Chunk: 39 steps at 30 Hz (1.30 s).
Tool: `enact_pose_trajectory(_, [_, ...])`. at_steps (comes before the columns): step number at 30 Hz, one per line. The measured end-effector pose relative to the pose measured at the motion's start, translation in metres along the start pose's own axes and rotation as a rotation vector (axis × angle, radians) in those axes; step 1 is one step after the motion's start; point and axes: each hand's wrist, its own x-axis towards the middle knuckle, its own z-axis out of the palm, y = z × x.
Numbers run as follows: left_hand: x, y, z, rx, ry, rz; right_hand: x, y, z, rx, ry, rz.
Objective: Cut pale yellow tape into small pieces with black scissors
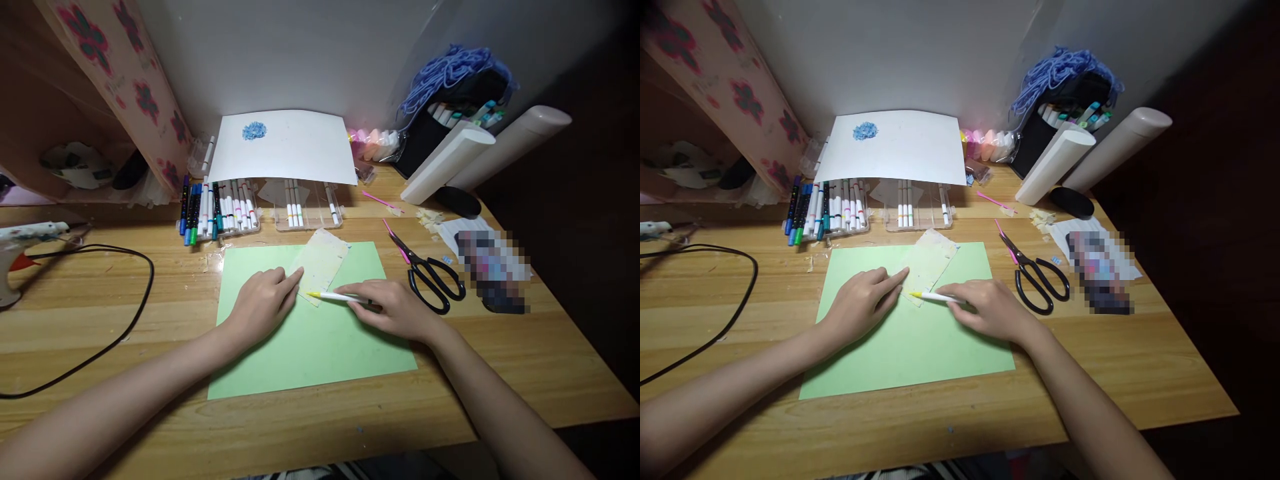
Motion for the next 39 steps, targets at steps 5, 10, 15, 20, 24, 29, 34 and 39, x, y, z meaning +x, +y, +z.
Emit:
enact_pose_trajectory(5, [-0.002, -0.003, -0.002, -0.073, 0.065, -0.12, 0.005, -0.006, 0.006, 0.006, 0.151, 0.143])
enact_pose_trajectory(10, [-0.001, -0.005, -0.003, -0.047, 0.021, -0.127, 0.01, -0.013, 0.017, -0.033, 0.123, 0.102])
enact_pose_trajectory(15, [0.0, -0.005, -0.002, -0.008, 0.012, -0.124, 0.008, -0.013, 0.018, 0.006, 0.083, 0.045])
enact_pose_trajectory(20, [-0.001, -0.005, -0.002, -0.005, 0.014, -0.119, 0.007, -0.009, 0.015, 0.011, 0.102, 0.022])
enact_pose_trajectory(24, [-0.001, -0.006, -0.001, -0.005, 0.013, -0.115, 0.006, -0.004, 0.015, 0.001, 0.137, 0.045])
enact_pose_trajectory(29, [-0.001, -0.007, -0.001, -0.018, 0.019, -0.102, 0.012, 0.001, 0.017, -0.03, 0.238, 0.123])
enact_pose_trajectory(34, [0.0, -0.007, -0.002, -0.018, 0.017, -0.096, 0.023, 0.005, 0.019, -0.105, 0.304, 0.199])
enact_pose_trajectory(39, [0.0, -0.007, -0.003, -0.007, 0.017, -0.086, 0.03, 0.012, 0.015, -0.177, 0.391, 0.193])
